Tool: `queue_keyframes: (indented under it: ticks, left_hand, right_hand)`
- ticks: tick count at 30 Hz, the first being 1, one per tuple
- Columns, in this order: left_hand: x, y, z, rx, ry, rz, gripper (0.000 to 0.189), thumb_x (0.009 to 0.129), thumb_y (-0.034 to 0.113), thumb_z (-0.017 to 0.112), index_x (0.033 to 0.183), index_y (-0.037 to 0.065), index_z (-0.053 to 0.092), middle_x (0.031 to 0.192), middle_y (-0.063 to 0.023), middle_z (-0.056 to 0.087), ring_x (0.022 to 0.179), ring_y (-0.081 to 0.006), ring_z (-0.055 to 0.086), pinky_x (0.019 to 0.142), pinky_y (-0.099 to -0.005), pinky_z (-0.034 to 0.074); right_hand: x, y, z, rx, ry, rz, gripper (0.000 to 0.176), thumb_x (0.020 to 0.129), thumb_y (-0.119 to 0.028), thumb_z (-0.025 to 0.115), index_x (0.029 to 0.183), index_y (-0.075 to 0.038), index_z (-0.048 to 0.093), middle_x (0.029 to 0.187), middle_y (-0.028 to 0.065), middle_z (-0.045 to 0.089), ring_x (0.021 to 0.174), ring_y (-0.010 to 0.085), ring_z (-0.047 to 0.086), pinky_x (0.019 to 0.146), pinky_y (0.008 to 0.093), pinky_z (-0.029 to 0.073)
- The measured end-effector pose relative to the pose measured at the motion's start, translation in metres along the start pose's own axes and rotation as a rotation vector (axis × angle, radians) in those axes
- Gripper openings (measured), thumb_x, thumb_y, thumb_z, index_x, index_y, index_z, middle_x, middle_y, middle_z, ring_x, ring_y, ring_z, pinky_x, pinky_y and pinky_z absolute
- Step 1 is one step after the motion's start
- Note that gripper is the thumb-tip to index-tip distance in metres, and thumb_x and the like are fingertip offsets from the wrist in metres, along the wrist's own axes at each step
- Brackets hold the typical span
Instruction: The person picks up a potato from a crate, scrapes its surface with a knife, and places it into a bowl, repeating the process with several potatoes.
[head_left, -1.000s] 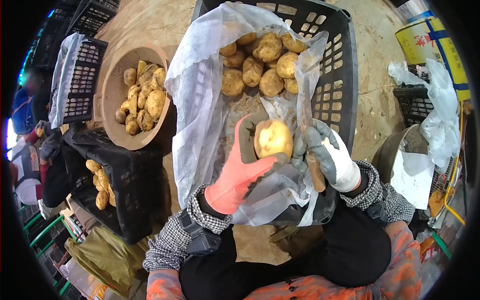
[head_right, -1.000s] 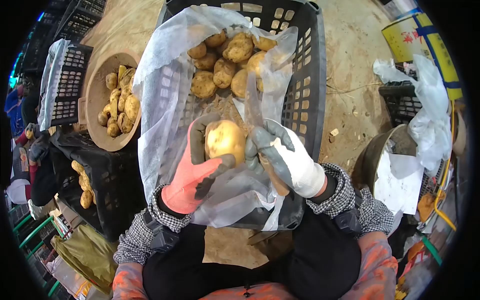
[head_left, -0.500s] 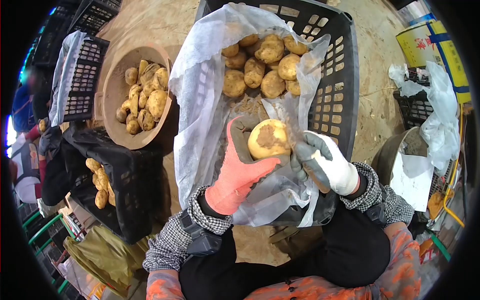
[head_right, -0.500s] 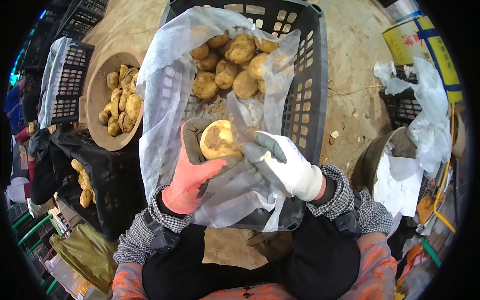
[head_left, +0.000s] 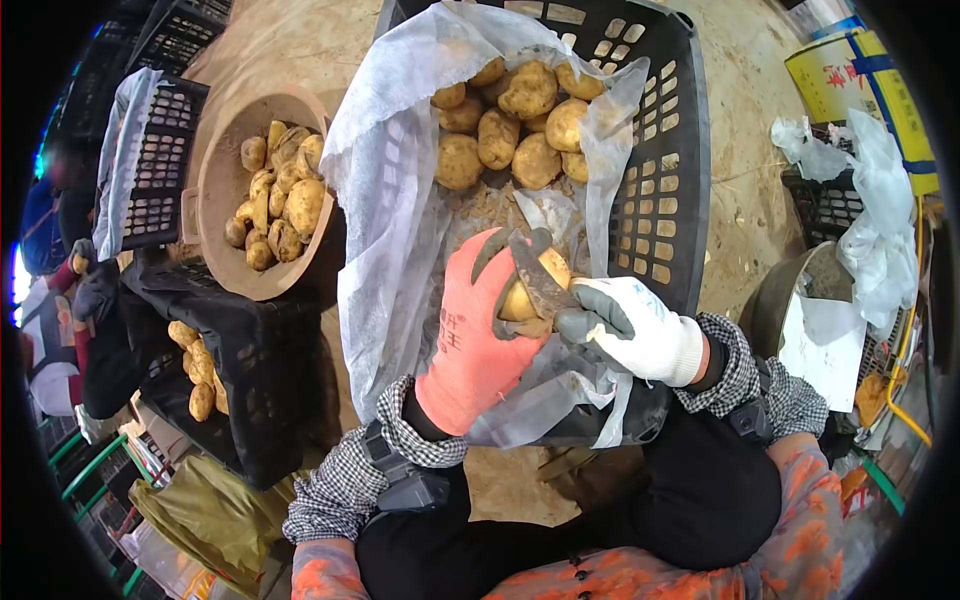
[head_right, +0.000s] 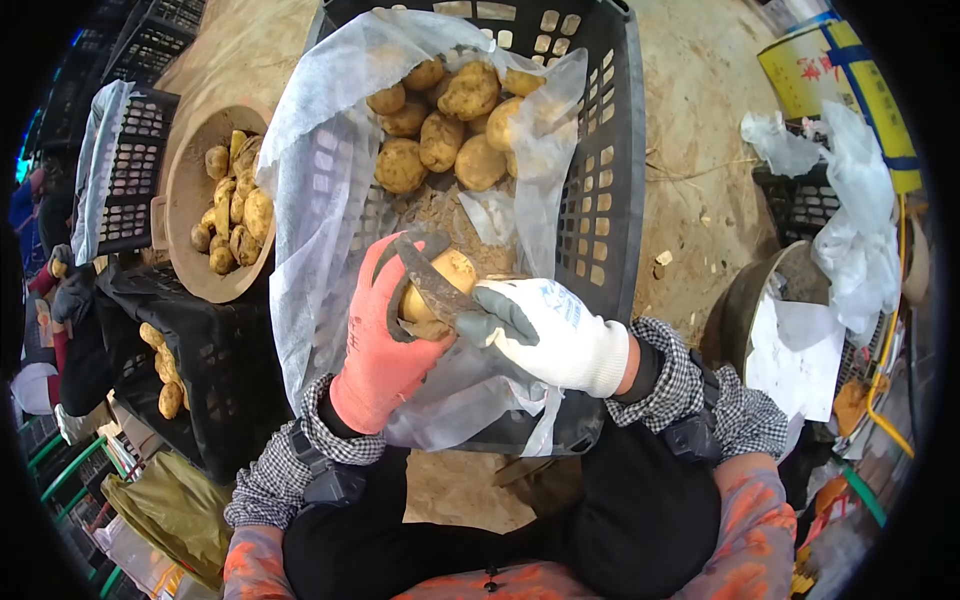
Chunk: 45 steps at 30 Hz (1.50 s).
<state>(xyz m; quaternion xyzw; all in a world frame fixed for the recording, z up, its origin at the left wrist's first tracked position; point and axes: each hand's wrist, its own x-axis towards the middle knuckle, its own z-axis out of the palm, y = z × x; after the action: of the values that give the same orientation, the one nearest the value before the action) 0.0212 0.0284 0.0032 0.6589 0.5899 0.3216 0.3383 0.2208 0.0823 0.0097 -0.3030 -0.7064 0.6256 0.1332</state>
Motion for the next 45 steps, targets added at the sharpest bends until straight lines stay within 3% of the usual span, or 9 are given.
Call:
queue_keyframes:
  ticks: [6, 9, 23, 27, 29, 33, 37, 41, 45]
  left_hand:
    - [0.015, 0.015, -0.007, -1.073, -0.007, -0.554, 0.054, 0.087, 0.021, 0.063, 0.131, -0.002, 0.041, 0.124, -0.0123, 0.048, 0.109, -0.0213, 0.053, 0.093, -0.0339, 0.046]
    - [0.009, 0.005, -0.007, -0.601, -0.077, -0.273, 0.055, 0.093, 0.03, 0.054, 0.134, -0.003, 0.037, 0.126, -0.0118, 0.046, 0.111, -0.0194, 0.052, 0.094, -0.0333, 0.045]
    - [0.003, -0.002, 0.001, -0.727, -0.084, -0.289, 0.087, 0.066, -0.003, 0.067, 0.144, 0.005, 0.027, 0.136, -0.0096, 0.043, 0.125, -0.0195, 0.043, 0.104, -0.0323, 0.036]
    - [0.003, 0.004, 0.0, -0.784, -0.034, -0.283, 0.074, 0.073, 0.005, 0.066, 0.14, 0.003, 0.035, 0.134, -0.0115, 0.043, 0.12, -0.0203, 0.047, 0.099, -0.0314, 0.04]
    - [0.005, 0.005, 0.0, -0.98, -0.011, -0.361, 0.063, 0.082, 0.013, 0.061, 0.139, 0.002, 0.035, 0.132, -0.0125, 0.045, 0.117, -0.0203, 0.051, 0.096, -0.0317, 0.043]
    - [0.007, 0.004, 0.001, -1.419, -0.077, -0.566, 0.049, 0.101, 0.033, 0.038, 0.134, -0.003, 0.037, 0.125, -0.0169, 0.052, 0.106, -0.0234, 0.059, 0.085, -0.0316, 0.051]
    - [0.001, 0.001, -0.001, -0.911, -0.119, -0.064, 0.045, 0.098, 0.02, 0.049, 0.132, -0.007, 0.035, 0.121, -0.0195, 0.055, 0.098, -0.0278, 0.062, 0.088, -0.0333, 0.05]
    - [-0.004, -0.009, 0.007, -0.535, -0.077, -0.07, 0.051, 0.101, 0.037, 0.036, 0.131, -0.003, 0.04, 0.126, -0.0175, 0.047, 0.107, -0.0217, 0.054, 0.091, -0.0303, 0.045]
    - [-0.011, -0.002, 0.017, -0.367, -0.052, -0.129, 0.073, 0.085, 0.002, 0.061, 0.145, 0.004, 0.02, 0.126, -0.0093, 0.049, 0.111, -0.0191, 0.052, 0.092, -0.0285, 0.044]
  right_hand:
    - [-0.005, 0.001, 0.003, 0.816, 0.235, 0.28, 0.024, 0.094, -0.027, 0.058, 0.099, -0.003, 0.052, 0.081, 0.0037, 0.058, 0.069, 0.0088, 0.055, 0.055, 0.0219, 0.046]
    - [-0.004, 0.004, 0.005, 0.826, 0.238, 0.205, 0.025, 0.093, -0.028, 0.058, 0.097, -0.004, 0.053, 0.079, 0.0032, 0.058, 0.067, 0.0078, 0.054, 0.054, 0.0214, 0.044]
    - [-0.005, 0.005, 0.005, 0.674, 0.24, 0.3, 0.029, 0.094, -0.032, 0.054, 0.094, -0.004, 0.055, 0.078, 0.0054, 0.059, 0.067, 0.0076, 0.055, 0.054, 0.0227, 0.043]
    - [-0.006, 0.01, -0.001, -0.515, 0.259, -0.481, 0.034, 0.09, -0.026, 0.057, 0.111, 0.0, 0.055, 0.085, 0.0062, 0.06, 0.077, 0.0074, 0.058, 0.06, 0.0223, 0.048]
    - [-0.007, -0.01, 0.0, 0.592, 0.14, 0.408, 0.031, 0.091, -0.029, 0.057, 0.104, -0.001, 0.056, 0.083, 0.004, 0.059, 0.073, 0.007, 0.057, 0.06, 0.0219, 0.048]
    - [-0.003, -0.01, 0.001, 0.614, 0.273, 0.388, 0.032, 0.093, -0.035, 0.055, 0.085, -0.004, 0.051, 0.077, 0.0025, 0.058, 0.066, 0.0058, 0.053, 0.055, 0.0208, 0.044]
    - [-0.001, -0.01, 0.003, 0.624, 0.238, 0.434, 0.031, 0.095, -0.034, 0.054, 0.086, -0.004, 0.051, 0.076, 0.0023, 0.057, 0.065, 0.006, 0.052, 0.055, 0.0209, 0.043]
    - [-0.014, -0.013, 0.001, 0.584, 0.283, 0.298, 0.031, 0.094, -0.031, 0.054, 0.097, 0.0, 0.052, 0.078, 0.0008, 0.057, 0.068, 0.0062, 0.052, 0.059, 0.0209, 0.044]
    - [-0.011, -0.002, 0.009, 0.709, 0.347, 0.258, 0.065, 0.089, -0.043, 0.058, 0.127, 0.005, 0.039, 0.086, 0.0049, 0.059, 0.071, 0.0126, 0.058, 0.061, 0.0244, 0.048]
